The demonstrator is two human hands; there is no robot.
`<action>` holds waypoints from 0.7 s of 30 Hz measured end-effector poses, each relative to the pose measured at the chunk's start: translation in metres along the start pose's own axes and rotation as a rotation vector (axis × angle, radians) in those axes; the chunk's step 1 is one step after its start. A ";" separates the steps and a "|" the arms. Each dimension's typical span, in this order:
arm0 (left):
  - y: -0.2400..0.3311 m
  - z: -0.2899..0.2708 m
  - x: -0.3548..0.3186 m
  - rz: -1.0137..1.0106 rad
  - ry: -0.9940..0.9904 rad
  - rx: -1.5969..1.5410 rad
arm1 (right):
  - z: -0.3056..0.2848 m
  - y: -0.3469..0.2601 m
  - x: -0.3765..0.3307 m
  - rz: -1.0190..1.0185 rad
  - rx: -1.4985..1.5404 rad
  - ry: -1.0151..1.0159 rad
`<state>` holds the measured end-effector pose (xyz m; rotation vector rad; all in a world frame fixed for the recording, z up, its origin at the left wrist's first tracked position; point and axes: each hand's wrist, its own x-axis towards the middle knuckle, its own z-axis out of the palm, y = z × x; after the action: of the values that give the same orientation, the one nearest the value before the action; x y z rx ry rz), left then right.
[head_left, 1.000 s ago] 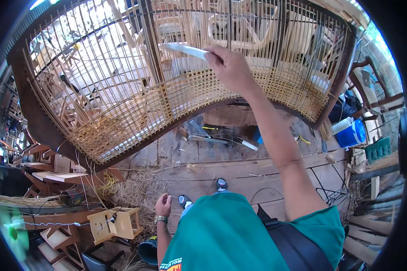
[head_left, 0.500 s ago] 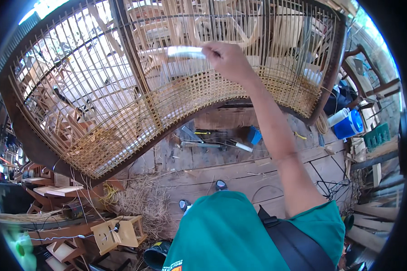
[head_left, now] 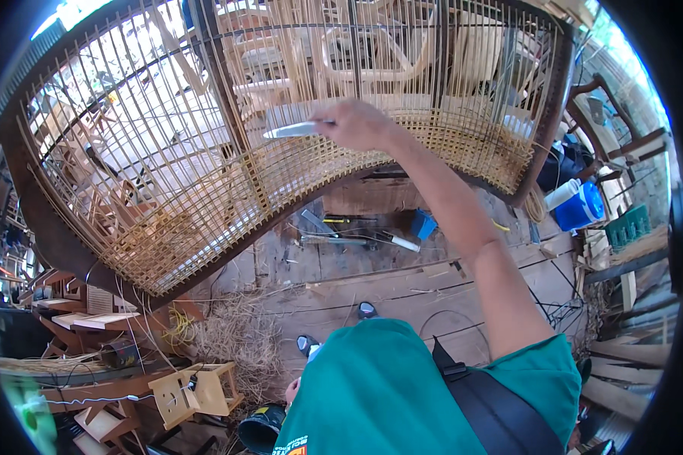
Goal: The recorder is weaving thin rattan strips through a curved bamboo frame to construct a piece of furniture.
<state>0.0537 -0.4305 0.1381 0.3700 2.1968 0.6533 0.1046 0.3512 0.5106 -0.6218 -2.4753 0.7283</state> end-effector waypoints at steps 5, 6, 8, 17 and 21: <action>-0.004 -0.007 -0.010 -0.026 0.014 -0.020 | -0.039 -0.027 0.005 -0.005 0.064 0.376; -0.008 -0.007 -0.008 -0.028 0.013 -0.022 | -0.037 -0.020 0.004 0.066 0.030 0.241; 0.004 -0.005 0.009 0.002 -0.025 -0.012 | -0.042 0.053 0.002 -0.173 -0.342 -0.131; -0.016 -0.018 0.003 -0.067 0.006 -0.053 | -0.025 0.025 0.000 0.012 -0.243 -0.196; -0.030 -0.023 -0.001 -0.097 0.022 -0.075 | -0.033 -0.006 -0.001 0.138 -0.018 0.171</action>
<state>0.0355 -0.4629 0.1343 0.2165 2.1890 0.6874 0.1224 0.3580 0.5384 -0.8329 -2.3020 0.6752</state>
